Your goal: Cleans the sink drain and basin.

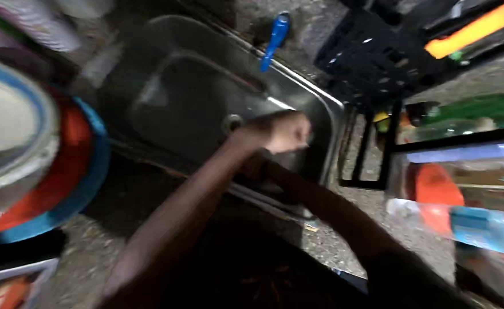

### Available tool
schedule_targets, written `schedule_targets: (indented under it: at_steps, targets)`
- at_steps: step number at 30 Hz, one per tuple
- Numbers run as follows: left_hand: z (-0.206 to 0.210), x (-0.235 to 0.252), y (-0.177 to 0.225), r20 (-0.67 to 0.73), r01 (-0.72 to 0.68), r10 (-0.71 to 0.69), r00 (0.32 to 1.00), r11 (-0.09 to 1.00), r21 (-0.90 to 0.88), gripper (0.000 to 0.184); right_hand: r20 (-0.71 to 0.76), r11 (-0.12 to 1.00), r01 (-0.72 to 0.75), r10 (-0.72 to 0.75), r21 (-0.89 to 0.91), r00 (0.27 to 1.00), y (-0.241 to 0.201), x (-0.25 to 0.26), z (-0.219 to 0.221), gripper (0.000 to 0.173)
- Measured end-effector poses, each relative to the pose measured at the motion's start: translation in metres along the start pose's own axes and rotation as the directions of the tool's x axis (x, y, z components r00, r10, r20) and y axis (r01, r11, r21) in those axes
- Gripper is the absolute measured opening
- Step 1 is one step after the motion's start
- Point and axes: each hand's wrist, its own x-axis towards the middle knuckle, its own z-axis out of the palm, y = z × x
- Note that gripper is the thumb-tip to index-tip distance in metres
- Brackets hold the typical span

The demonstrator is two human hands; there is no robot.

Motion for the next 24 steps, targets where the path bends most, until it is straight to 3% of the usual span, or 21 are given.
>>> schedule_targets:
  at_steps: [2,4,7,9,11,13,16,19,24]
  targets:
    - [-0.014,-0.058,-0.055,-0.203,0.187,-0.184,0.962,0.982,-0.003,0.019,0.26,0.993,0.109,-0.118,0.049,0.958,-0.012,-0.016,-0.03,0.051]
    - [-0.02,-0.118,-0.083,-0.407,0.42,-0.412,0.815,0.905,-0.075,0.026,0.339,0.997,0.079,-0.073,-0.002,0.938,-0.018,-0.022,-0.062,0.05]
    - [-0.001,-0.175,-0.126,-0.709,0.529,-0.458,0.536,0.837,-0.14,0.03,0.038,0.997,-0.078,0.077,0.011,0.996,0.009,-0.041,-0.076,0.064]
    - [0.016,-0.181,-0.137,-0.807,0.585,-0.425,0.411,0.801,-0.124,0.031,0.003,0.991,-0.135,0.135,-0.028,0.991,0.03,-0.054,-0.064,0.094]
    - [0.022,-0.177,-0.139,-0.823,0.641,-0.407,0.397,0.764,-0.069,0.032,0.152,0.984,-0.165,0.174,-0.071,0.973,0.032,-0.06,-0.044,0.113]
    - [0.027,-0.174,-0.14,-0.82,0.653,-0.401,0.408,0.756,-0.045,0.03,0.186,0.987,-0.147,0.158,-0.071,0.97,0.024,-0.06,-0.027,0.113]
    - [0.029,-0.173,-0.138,-0.845,0.642,-0.38,0.376,0.765,-0.058,0.028,0.164,0.997,-0.052,0.061,-0.058,0.985,0.009,-0.039,-0.021,0.089]
    - [0.03,-0.17,-0.142,-0.865,0.616,-0.351,0.36,0.786,-0.062,0.026,0.183,0.983,0.181,-0.18,0.012,0.967,0.003,-0.017,-0.01,0.055]
    - [0.03,-0.169,-0.144,-0.842,0.614,-0.37,0.392,0.787,-0.06,0.025,0.232,0.946,0.32,-0.321,0.041,0.918,-0.003,0.0,-0.009,0.049]
